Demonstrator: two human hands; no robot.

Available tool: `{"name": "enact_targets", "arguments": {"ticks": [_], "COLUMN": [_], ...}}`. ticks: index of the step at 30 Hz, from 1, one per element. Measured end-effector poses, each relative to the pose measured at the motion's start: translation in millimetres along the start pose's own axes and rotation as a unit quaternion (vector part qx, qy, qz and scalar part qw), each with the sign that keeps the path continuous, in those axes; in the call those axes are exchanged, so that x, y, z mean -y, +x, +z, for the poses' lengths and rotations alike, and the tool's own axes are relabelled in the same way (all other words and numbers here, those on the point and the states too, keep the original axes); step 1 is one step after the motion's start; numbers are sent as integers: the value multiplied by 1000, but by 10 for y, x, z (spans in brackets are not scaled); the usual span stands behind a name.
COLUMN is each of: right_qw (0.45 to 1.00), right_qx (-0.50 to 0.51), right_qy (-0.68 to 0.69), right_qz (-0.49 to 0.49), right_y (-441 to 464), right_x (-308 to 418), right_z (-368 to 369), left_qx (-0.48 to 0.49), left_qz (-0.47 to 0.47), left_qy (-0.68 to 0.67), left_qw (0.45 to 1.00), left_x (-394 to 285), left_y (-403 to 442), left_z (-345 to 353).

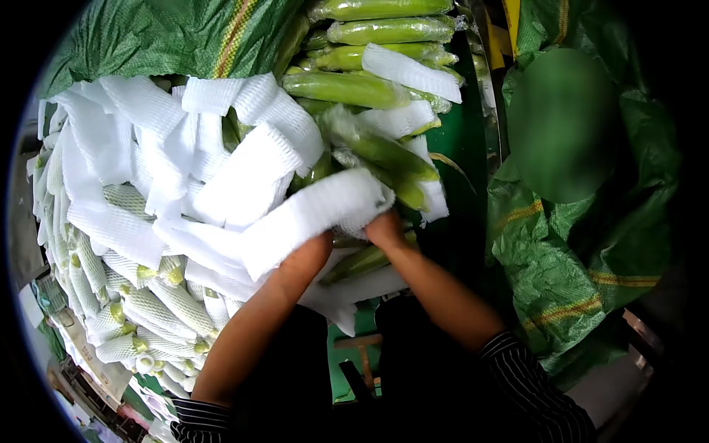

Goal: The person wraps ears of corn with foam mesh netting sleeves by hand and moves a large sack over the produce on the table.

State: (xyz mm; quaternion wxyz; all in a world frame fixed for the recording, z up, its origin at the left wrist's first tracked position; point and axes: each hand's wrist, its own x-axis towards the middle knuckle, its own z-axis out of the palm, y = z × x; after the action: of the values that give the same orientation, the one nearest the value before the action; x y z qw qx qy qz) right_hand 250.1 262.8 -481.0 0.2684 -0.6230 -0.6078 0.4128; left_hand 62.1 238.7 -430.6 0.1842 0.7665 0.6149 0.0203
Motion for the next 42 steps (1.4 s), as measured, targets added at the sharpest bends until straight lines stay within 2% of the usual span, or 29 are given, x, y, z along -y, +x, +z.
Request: {"name": "enact_targets", "arguments": {"ticks": [2,4,5,7,8,9,10,13,15,17,20,21,23,24,25,27,28,29,30,31,32,33,34,35,36,38,39,41,42], "right_qw": [989,949,976,960,923,890,893,872,869,875,850,814,767,741,704,698,687,680,702,722,783,837,841,842,882,946,936,944,949], "right_qx": [34,107,190,270,375,431,394,242,273,238,38,-101,-153,-177,-196,-140,-145,-84,-66,-49,-59,-69,46,87,55,-15,-79,-170,-164], "right_qy": [86,181,61,60,77,135,159,424,393,347,481,515,595,630,666,694,696,712,685,657,593,522,528,525,468,315,341,258,248], "right_qz": [115,235,87,-32,-30,54,149,35,126,239,213,248,186,150,150,105,149,151,182,211,178,150,110,87,20,-69,-26,-114,-108], "right_y": [-14,-27,-80,-131,-43,28,90,155,-8,-116,-86,-106,8,65,155,175,135,55,-6,-56,-109,-198,-166,-196,-216,-221,-261,-173,-153], "right_x": [146,646,608,900,900,1082,1106,1203,1380,1096,900,792,145,-54,42,3,265,295,464,647,679,718,1148,1248,1295,1373,1277,1193,1149], "right_z": [-19,-368,-529,-941,-1113,-1379,-1538,-1733,-1615,-1522,-1366,-1348,-1528,-1630,-1729,-1798,-1725,-1610,-1475,-1321,-1141,-962,-1040,-1017,-932,-779,-696,-636,-624], "left_qx": [90,25,-8,36,59,111,140,347,295,354,527,478,373,177,52,-185,-279,-452,-423,-386,-362,-224,-69,-67,-47,30,45,90,109], "left_qz": [-44,10,35,52,59,-9,-19,-27,129,204,32,45,75,171,175,196,211,151,157,117,10,18,-160,-53,-44,42,10,-56,-77], "left_qy": [-120,-196,-230,-368,-348,-380,-383,-386,-373,-297,-468,-498,-556,-608,-685,-848,-857,-780,-805,-859,-880,-890,-760,-730,-625,-598,-687,-749,-749], "left_qw": [988,980,972,928,934,918,913,854,870,863,709,723,739,755,705,457,379,406,386,314,306,396,627,679,778,800,725,654,649], "left_x": [-280,-432,-464,-334,-304,-374,-296,-436,-477,-478,-247,-156,170,443,707,1244,1403,1165,1355,1277,1059,772,506,103,-277,-578,-760,-805,-787], "left_y": [129,85,79,144,193,212,183,189,-55,-76,-9,-48,-197,-377,-541,-735,-750,-474,-477,-528,-522,-402,-414,-236,-56,26,7,-9,3], "left_z": [-628,-751,-791,-995,-1166,-1368,-1392,-1883,-1565,-1770,-2057,-2057,-1888,-1734,-1720,-2070,-2350,-2918,-2824,-2652,-2357,-1999,-1725,-1332,-1278,-1087,-1009,-914,-873]}}
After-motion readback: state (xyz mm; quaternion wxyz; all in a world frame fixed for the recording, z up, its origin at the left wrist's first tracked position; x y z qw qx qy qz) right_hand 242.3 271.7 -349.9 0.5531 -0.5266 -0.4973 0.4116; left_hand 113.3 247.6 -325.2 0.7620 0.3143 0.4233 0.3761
